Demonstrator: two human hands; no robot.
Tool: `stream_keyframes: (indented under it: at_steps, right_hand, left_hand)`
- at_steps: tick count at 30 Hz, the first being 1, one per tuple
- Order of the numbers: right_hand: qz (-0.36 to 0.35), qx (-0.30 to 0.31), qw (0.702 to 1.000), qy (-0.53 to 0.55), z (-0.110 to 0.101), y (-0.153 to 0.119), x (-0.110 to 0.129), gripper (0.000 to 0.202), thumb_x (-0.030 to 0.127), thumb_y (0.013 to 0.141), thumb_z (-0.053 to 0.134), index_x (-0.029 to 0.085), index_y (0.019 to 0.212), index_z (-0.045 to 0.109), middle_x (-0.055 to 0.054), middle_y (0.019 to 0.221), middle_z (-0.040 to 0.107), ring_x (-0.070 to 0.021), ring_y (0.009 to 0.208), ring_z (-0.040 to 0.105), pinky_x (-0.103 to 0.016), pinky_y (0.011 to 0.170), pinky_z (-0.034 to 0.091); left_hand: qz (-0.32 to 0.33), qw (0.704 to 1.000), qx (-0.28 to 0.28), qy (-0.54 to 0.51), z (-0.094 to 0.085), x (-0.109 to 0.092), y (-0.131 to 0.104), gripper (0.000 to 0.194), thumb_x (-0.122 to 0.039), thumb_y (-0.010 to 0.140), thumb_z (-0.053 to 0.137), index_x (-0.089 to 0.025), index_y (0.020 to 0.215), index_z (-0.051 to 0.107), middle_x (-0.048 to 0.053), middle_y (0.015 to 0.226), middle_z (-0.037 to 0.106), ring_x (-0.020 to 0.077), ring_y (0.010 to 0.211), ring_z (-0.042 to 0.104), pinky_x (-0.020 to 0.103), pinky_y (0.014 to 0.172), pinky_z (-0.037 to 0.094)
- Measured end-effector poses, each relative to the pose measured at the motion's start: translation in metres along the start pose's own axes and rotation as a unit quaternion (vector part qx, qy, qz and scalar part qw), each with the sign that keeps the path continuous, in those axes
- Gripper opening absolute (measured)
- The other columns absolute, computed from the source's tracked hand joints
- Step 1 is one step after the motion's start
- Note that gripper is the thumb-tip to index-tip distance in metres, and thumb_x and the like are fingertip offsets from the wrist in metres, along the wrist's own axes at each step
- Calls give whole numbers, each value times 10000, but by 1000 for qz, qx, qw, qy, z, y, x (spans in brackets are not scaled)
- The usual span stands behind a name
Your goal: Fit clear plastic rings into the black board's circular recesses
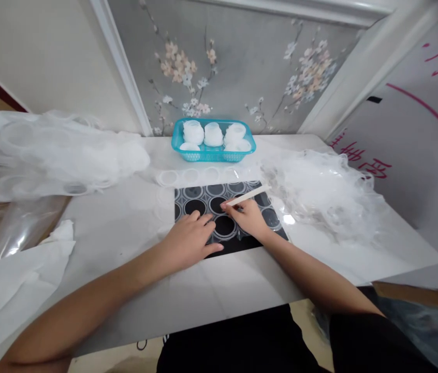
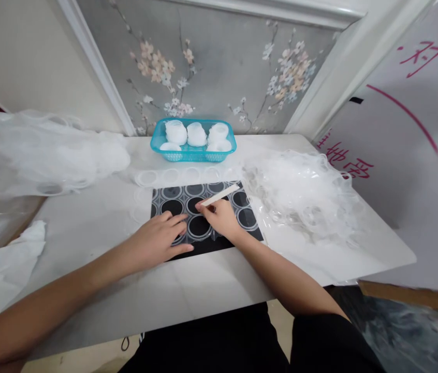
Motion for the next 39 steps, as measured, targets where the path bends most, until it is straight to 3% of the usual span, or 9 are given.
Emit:
stream_keyframes:
  at_steps: [4, 14, 19, 25, 28, 30, 33, 36, 39]
  right_hand:
    - [6, 18, 998, -52, 9, 0, -4, 285, 390, 834, 570, 161, 806, 738, -28, 600, 671, -170, 580, 618, -259, 533, 425]
    - [6, 5, 999, -50, 10, -1, -7, 283, 399, 835, 570, 170, 862, 735, -32, 653, 697, -172, 573, 618, -266, 530, 435]
    - [-47, 13, 994, -101, 13, -8, 2, 243, 353, 879, 531, 202, 894, 721, -46, 889, 738, -200, 764, 667, -286, 678, 490]
    - [-154, 67, 933, -318, 32, -20, 15, 270, 259, 920, 437, 240, 1038, 678, -46, 877, 725, -187, 818, 635, -255, 658, 439]
    - [-130, -6, 924, -360, -5, 16, 18, 247, 225, 875, 482, 211, 1005, 691, -69, 796, 706, -192, 754, 624, -256, 615, 404]
    - [-68, -143, 923, -351, -54, 41, 17, 307, 254, 906, 413, 153, 958, 699, -90, 768, 701, -196, 700, 614, -276, 614, 403]
    - [-60, -239, 931, -270, -98, 47, 16, 364, 278, 923, 371, 131, 917, 705, -94, 850, 714, -198, 745, 635, -292, 658, 430]
    - [-67, -133, 974, -168, -81, 25, 3, 256, 299, 862, 502, 166, 834, 719, -55, 878, 729, -193, 765, 658, -269, 659, 455]
    - [5, -68, 995, -77, -54, -3, -21, 250, 345, 831, 554, 158, 798, 716, -47, 750, 723, -191, 673, 654, -264, 606, 463]
  left_hand:
    - [-7, 999, 10, 39, 9, -3, -1, 545, -608, 849, 446, -129, 1062, 592, 123, 1225, 593, 301, 965, 494, 406, 792, 386]
    - [9, 998, -4, 65, 16, -1, 1, 593, -639, 858, 384, -137, 1049, 634, 122, 1283, 572, 312, 996, 479, 410, 787, 362]
    - [17, 998, -8, 65, 16, 0, 1, 650, -664, 867, 313, -138, 1092, 623, 121, 1256, 588, 297, 990, 476, 402, 792, 360]
    - [5, 999, 33, 30, 14, 1, 6, 799, -799, 722, 399, -122, 1087, 615, 130, 1048, 642, 300, 926, 471, 387, 769, 355]
    - [-2, 999, 42, 16, 14, 3, 7, 972, -858, 642, 406, -85, 1212, 553, 140, 916, 636, 307, 927, 457, 380, 773, 351]
    - [-5, 999, 52, 4, 13, 6, 6, 1038, -866, 630, 404, -65, 1284, 497, 143, 900, 624, 305, 933, 449, 371, 768, 353]
    - [-19, 998, 58, -33, 10, 13, 5, 916, -846, 656, 410, -143, 1224, 552, 116, 905, 605, 282, 915, 457, 344, 741, 365]
    - [-48, 996, 24, -73, 1, 18, 7, 725, -799, 708, 426, -206, 1089, 595, 82, 903, 597, 258, 904, 474, 321, 727, 378]
    - [-17, 997, -30, -73, -6, 4, 13, 647, -747, 749, 454, -210, 1090, 569, 73, 1088, 610, 248, 956, 475, 334, 786, 386]
Point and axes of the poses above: each hand's wrist, its own y-axis towards the middle knuckle, its own z-axis out of the palm, x = y × z, the point moved 7 cm from there along y, towards the middle knuckle
